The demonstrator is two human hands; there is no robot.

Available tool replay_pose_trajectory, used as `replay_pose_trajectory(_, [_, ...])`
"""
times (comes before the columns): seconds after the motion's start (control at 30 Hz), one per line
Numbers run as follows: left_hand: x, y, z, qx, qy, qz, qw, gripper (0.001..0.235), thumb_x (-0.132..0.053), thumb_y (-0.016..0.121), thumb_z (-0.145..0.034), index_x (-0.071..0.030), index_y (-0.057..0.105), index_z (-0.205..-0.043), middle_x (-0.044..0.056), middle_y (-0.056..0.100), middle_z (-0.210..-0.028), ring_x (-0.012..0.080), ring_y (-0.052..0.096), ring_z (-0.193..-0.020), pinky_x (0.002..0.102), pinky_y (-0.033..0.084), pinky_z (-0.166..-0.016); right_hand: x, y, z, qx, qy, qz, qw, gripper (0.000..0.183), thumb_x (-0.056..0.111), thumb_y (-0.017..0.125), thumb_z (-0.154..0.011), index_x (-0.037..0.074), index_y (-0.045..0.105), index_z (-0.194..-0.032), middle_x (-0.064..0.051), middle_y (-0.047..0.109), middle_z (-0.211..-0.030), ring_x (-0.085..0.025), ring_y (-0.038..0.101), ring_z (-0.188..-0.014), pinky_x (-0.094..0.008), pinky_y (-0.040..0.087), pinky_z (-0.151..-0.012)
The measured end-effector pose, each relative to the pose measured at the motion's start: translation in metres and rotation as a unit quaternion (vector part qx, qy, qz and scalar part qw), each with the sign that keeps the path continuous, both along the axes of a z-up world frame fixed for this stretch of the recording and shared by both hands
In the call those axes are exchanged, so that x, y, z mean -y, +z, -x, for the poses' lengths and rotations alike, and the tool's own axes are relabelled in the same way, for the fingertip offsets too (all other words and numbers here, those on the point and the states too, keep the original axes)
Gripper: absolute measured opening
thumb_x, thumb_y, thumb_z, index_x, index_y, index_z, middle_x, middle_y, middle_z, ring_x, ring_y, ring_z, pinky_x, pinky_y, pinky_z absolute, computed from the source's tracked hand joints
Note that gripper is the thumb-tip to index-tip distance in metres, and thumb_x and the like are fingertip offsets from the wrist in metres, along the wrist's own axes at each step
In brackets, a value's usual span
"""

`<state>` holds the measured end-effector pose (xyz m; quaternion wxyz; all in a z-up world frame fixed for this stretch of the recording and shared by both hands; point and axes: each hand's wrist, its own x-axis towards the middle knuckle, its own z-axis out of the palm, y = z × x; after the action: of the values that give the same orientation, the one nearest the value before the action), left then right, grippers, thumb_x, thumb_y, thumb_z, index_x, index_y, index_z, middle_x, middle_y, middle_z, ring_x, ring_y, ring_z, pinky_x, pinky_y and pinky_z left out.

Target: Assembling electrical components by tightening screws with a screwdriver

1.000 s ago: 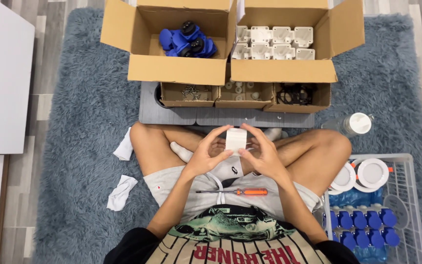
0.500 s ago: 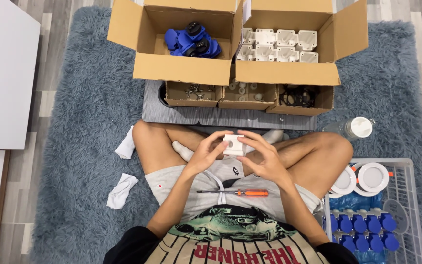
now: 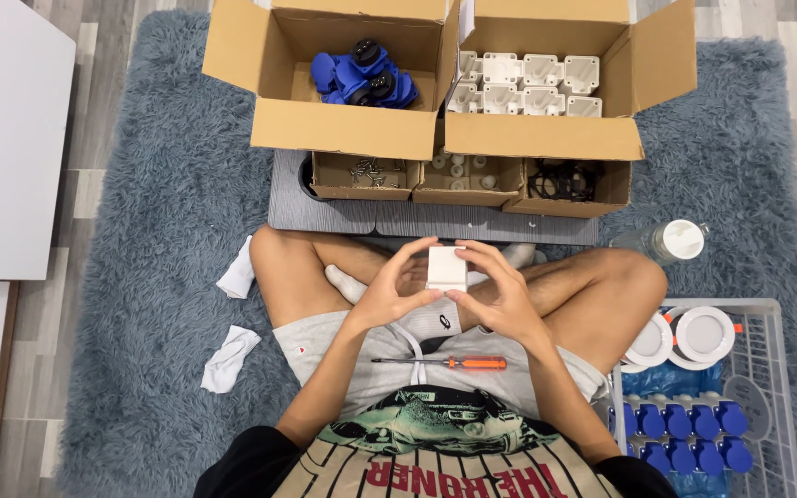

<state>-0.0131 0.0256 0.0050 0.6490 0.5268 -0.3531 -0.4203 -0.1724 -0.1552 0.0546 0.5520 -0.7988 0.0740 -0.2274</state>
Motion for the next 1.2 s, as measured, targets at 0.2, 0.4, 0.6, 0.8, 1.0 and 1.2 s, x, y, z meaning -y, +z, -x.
replay_pose_trajectory(0.2, [-0.001,-0.018,0.003,-0.069,0.015,-0.028,0.997,0.065,-0.006,0.077,-0.101,-0.005,0.052,-0.162,0.013,0.064,-0.139,0.0146,0.071,-0.106,0.027,0.064,-0.093,-0.005,0.012,-0.002,0.013,0.0,0.032,0.999,0.068,0.012,0.095,-0.082,0.004,0.069,-0.145,-0.022,0.067,-0.149,-0.039,0.069,-0.133,-0.05,0.058,-0.106])
replay_pose_trajectory(0.4, [0.004,0.008,-0.001,0.059,0.037,0.023,0.997,0.065,-0.006,0.092,-0.09,-0.006,0.066,-0.149,0.017,0.06,-0.152,0.0272,0.066,-0.131,0.04,0.061,-0.104,0.0,-0.021,0.005,-0.08,0.019,-0.084,0.993,0.075,0.024,0.082,-0.097,0.004,0.051,-0.162,-0.028,0.051,-0.159,-0.046,0.07,-0.122,-0.055,0.061,-0.099])
replay_pose_trajectory(0.6, [0.002,0.008,0.005,0.012,0.039,-0.01,0.999,0.085,-0.006,0.093,-0.089,-0.006,0.051,-0.163,0.016,0.061,-0.151,0.026,0.063,-0.133,0.044,0.055,-0.114,0.001,-0.03,0.008,-0.064,-0.012,-0.056,0.996,0.062,0.015,0.083,-0.097,0.006,0.063,-0.154,-0.018,0.066,-0.147,-0.031,0.077,-0.106,-0.042,0.066,-0.087])
replay_pose_trajectory(0.8, [-0.003,-0.011,0.0,-0.071,0.008,-0.007,0.997,0.058,-0.01,0.067,-0.108,-0.003,0.049,-0.163,0.021,0.061,-0.144,0.0239,0.069,-0.112,0.041,0.066,-0.095,0.001,0.0,0.002,-0.012,0.028,-0.022,0.999,0.065,0.012,0.088,-0.09,0.003,0.066,-0.15,-0.022,0.064,-0.15,-0.037,0.072,-0.123,-0.047,0.064,-0.094])
replay_pose_trajectory(1.0, [0.003,0.007,0.001,0.006,0.037,0.026,0.999,0.063,-0.004,0.086,-0.094,-0.003,0.062,-0.152,0.017,0.057,-0.154,0.023,0.07,-0.119,0.037,0.063,-0.101,0.001,-0.008,0.003,-0.04,0.024,-0.077,0.996,0.069,0.017,0.083,-0.096,0.003,0.056,-0.158,-0.023,0.049,-0.163,-0.037,0.068,-0.125,-0.049,0.062,-0.098])
replay_pose_trajectory(1.2, [0.001,0.016,0.006,-0.033,0.029,0.012,0.999,0.079,-0.007,0.089,-0.093,-0.005,0.052,-0.163,0.019,0.055,-0.157,0.0247,0.069,-0.121,0.04,0.061,-0.106,0.002,-0.017,0.005,-0.036,0.018,-0.092,0.995,0.057,0.013,0.081,-0.097,0.0,0.064,-0.15,-0.023,0.059,-0.152,-0.035,0.074,-0.116,-0.045,0.064,-0.094])
